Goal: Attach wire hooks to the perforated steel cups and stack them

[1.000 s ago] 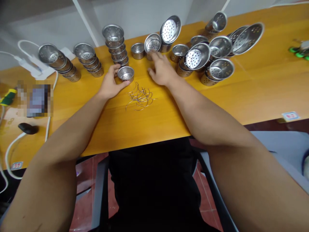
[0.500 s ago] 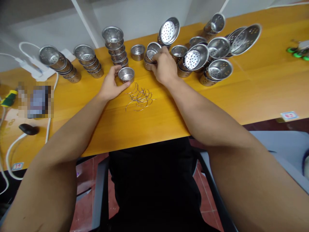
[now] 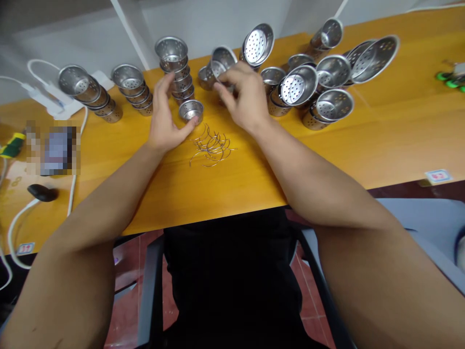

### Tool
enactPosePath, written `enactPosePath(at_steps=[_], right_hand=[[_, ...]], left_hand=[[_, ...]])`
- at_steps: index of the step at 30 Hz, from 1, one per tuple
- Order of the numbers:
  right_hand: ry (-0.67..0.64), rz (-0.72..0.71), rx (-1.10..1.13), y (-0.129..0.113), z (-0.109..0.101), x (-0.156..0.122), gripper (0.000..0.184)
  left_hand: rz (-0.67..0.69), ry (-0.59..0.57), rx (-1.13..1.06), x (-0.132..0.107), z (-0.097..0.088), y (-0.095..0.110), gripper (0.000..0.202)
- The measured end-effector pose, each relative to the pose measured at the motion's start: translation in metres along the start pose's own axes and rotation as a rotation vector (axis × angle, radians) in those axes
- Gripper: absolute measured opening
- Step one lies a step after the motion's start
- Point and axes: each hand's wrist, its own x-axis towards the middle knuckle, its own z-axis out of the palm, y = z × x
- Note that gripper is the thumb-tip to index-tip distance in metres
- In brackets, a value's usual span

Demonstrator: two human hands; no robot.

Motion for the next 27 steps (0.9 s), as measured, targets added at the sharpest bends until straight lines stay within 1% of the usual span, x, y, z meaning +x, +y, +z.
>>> enactPosePath(at_steps=[2,3,5,7,9,13,15,18,24,27], right_hand=[[-0.042,-0.038,0.077,-0.027,0.009,-0.007,0.067],[-0.078,-0.045,0.125,-0.039,0.014,-0.011,0.068],[-0.156,-0.046,0.193,-0.059,0.022,-0.018,0.072],[-0.249,-0.060,0.219,-0.068,0.023,-0.021,0.072],[-0.323,-0.096,0.230,-0.065,0.018,-0.019,0.071],[-0.389,-0.132,0.255,-0.048,-0.001,-0.008,0.069],[-0.394,-0.121,0.255,-0.043,-0.008,-0.005,0.067],[-0.392,-0.110,0.253,-0.043,-0.013,-0.003,0.066],[-0.399,-0.192,0.300,-0.046,-0.016,0.002,0.068],[-0.373,-0.134,0.325,-0.047,-0.016,0.004,0.070]], left_hand=[[0.051,-0.012,0.013,0.001,0.003,0.006,0.121],[0.076,-0.031,0.018,0.001,0.005,0.007,0.121],[0.131,-0.071,0.007,0.000,0.010,0.004,0.115],[0.187,-0.083,-0.039,-0.002,0.013,-0.003,0.107],[0.213,-0.082,-0.070,-0.003,0.013,-0.009,0.106],[0.151,-0.078,-0.084,-0.004,0.009,-0.012,0.117],[0.132,-0.076,-0.105,-0.005,0.008,-0.010,0.118],[0.133,-0.076,-0.115,-0.006,0.007,-0.005,0.111],[0.154,-0.072,-0.162,-0.006,0.008,0.003,0.102],[0.148,-0.073,-0.183,-0.005,0.011,0.002,0.101]])
